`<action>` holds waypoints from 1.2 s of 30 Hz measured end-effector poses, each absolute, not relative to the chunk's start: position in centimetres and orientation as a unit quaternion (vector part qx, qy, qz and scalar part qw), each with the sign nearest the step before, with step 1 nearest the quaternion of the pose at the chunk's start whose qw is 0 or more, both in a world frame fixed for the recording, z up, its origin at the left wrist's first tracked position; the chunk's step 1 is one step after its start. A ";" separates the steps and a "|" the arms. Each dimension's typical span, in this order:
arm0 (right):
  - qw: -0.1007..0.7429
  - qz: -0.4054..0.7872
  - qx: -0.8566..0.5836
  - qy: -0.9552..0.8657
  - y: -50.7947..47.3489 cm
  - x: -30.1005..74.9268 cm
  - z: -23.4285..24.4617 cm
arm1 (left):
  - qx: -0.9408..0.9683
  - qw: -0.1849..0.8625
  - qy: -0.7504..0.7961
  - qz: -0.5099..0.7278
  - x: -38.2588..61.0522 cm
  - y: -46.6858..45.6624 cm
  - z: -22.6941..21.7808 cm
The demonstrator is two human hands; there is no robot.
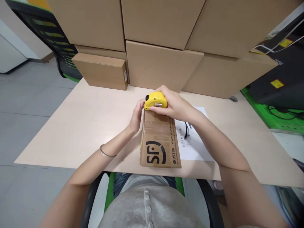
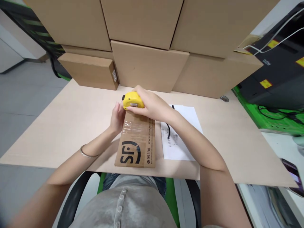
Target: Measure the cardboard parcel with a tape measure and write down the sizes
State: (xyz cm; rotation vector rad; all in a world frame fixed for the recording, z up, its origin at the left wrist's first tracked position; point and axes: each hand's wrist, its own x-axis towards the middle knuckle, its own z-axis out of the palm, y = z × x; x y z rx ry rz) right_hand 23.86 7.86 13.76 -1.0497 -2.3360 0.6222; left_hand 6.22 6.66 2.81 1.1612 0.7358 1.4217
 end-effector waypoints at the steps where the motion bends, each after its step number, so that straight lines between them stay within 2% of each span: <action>1: 0.233 0.223 -0.384 -0.865 8.0 23.4 13.8 | 0.467 0.573 0.302 0.602 6.6 6.7 2.8; 3: 0.216 0.218 -0.380 -0.873 8.2 23.2 13.8 | 0.445 0.591 0.291 0.607 6.8 6.8 2.7; 6: 0.217 0.224 -0.377 -0.872 8.1 24.2 13.6 | 0.468 0.562 0.303 0.611 6.5 7.0 2.4; 17: 0.264 0.261 -0.455 -0.809 6.2 33.5 13.0 | 0.509 0.561 0.314 0.573 6.2 6.9 2.4; 25: 0.294 0.275 -0.476 -0.782 5.8 34.1 11.1 | 0.517 0.557 0.325 0.563 6.2 7.1 2.5; 36: 0.263 0.225 -0.476 -0.809 5.9 32.6 14.0 | 0.506 0.566 0.328 0.562 6.0 7.1 2.9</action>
